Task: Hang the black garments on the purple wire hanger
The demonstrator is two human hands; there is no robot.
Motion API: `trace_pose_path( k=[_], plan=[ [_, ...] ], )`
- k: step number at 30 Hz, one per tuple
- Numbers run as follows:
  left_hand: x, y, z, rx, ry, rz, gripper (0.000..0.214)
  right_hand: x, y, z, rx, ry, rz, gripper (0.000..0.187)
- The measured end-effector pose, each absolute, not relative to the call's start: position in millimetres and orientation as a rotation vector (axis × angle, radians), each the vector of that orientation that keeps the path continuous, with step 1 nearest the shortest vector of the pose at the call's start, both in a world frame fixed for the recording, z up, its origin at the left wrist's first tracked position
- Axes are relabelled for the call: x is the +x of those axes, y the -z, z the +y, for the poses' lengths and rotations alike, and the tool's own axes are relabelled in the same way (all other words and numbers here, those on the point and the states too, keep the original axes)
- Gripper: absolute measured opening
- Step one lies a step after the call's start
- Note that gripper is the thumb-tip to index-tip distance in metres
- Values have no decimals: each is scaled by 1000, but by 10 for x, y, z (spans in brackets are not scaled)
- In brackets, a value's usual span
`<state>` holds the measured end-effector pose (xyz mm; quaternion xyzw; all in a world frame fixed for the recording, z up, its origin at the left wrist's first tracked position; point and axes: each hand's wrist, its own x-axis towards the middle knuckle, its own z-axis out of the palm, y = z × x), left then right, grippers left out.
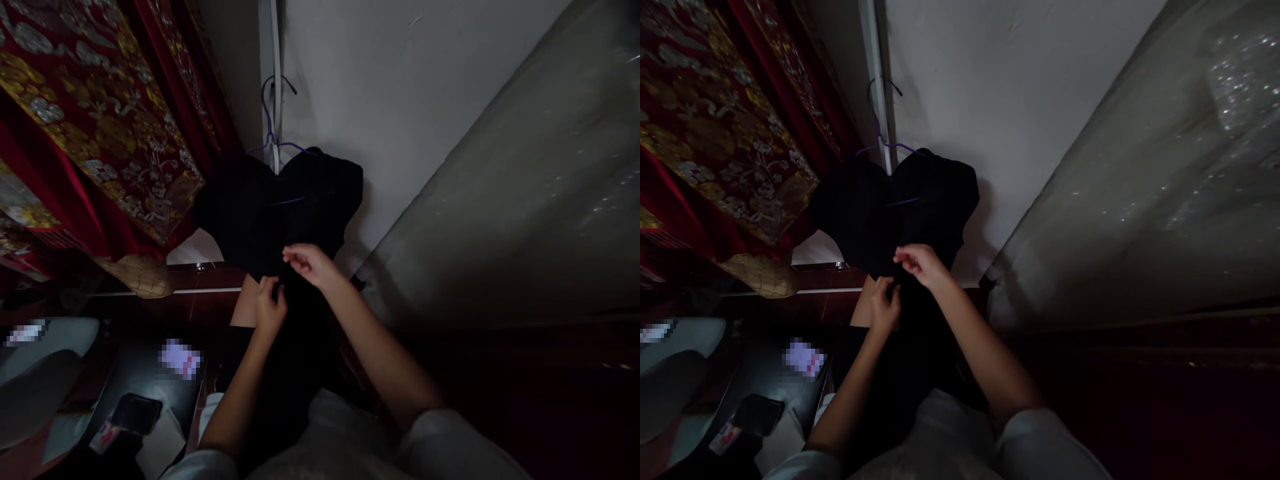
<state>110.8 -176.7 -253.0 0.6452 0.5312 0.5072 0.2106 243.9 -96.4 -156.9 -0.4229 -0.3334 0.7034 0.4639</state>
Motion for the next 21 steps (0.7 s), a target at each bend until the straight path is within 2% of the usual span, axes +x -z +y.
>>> trace_pose_path(
  k=[2,5,9,11,16,19,21],
  plan=[
    [1131,2583,-1737,1826,-1374,1453,11,2465,1169,-661,-994,-1660,-802,11],
    [1175,2652,-1708,1904,-1279,1395,13,2473,576,-381,-852,-1441,-847,16],
    [1094,2475,-1606,2051,-1061,1357,19,2369,234,-528,-814,-1275,-1111,19],
    [975,2171,-1466,2120,-1085,1323,30,2318,233,-689,-799,-1259,-1222,21],
    [738,989,-943,2310,-1645,1155,47,2327,267,-828,-770,-1224,-1245,24],
    [743,465,-703,2574,-1616,1101,35,2357,304,-791,-721,-1173,-1266,23],
    [765,325,-631,2715,-1536,1123,25,2356,398,-759,-680,-1115,-1269,26]
  ],
)
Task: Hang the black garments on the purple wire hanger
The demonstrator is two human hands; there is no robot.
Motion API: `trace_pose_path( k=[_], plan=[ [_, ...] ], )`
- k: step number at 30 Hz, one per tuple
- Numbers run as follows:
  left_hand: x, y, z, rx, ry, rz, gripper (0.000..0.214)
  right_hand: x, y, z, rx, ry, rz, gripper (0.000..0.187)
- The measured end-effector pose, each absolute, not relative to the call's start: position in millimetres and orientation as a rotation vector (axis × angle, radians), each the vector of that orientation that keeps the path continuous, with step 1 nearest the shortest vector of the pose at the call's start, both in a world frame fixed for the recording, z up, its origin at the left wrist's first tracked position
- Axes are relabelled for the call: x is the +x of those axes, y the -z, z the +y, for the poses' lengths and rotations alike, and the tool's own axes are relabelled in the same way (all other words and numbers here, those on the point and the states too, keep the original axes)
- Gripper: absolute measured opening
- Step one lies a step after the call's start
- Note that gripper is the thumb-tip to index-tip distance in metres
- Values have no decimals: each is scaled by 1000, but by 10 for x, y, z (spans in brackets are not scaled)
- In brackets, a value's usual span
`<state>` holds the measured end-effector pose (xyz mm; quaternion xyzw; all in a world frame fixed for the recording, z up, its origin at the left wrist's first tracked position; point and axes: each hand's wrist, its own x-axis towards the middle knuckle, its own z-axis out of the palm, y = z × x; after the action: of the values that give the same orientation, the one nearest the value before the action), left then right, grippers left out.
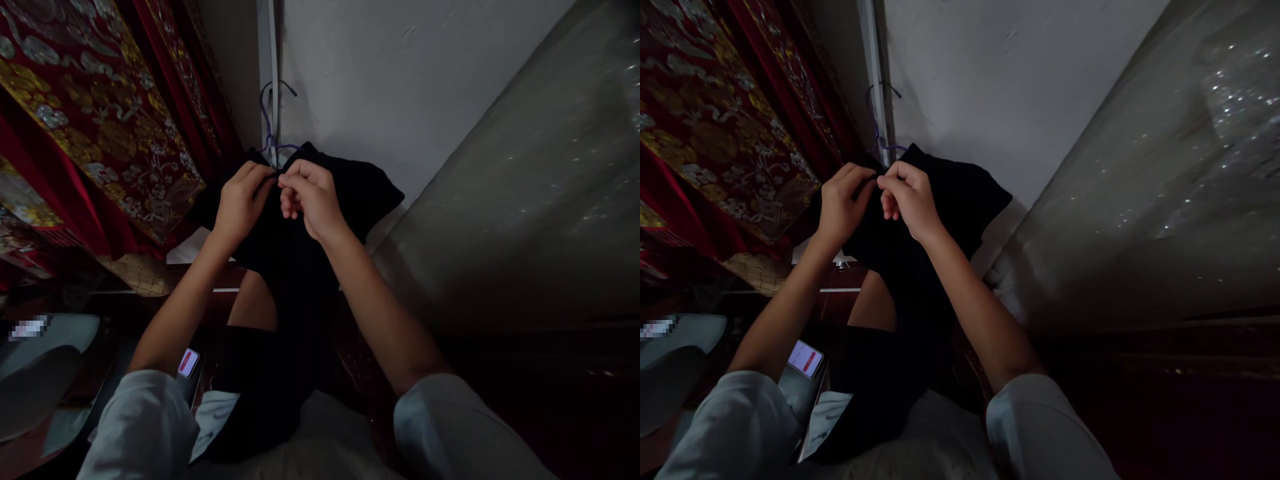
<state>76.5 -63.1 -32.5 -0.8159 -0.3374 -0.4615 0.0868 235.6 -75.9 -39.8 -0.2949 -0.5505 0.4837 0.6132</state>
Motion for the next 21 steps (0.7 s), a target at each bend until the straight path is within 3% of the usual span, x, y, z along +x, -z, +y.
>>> trace_pose_path(
  k=[6,14,18,21],
  plan=[
    [730,527,-710,-2334,1262,-1071,15,2249,779,-673,-720,-1053,-1242,33],
    [805,431,-909,-2292,1568,-897,22,2229,595,-758,-707,-917,-1338,26],
    [764,174,-1059,-2112,1801,-742,13,2219,868,-624,-916,-884,-1286,26],
    [416,141,-948,-1896,2150,-952,15,2248,1161,-687,-972,-957,-1246,25]
  ],
)
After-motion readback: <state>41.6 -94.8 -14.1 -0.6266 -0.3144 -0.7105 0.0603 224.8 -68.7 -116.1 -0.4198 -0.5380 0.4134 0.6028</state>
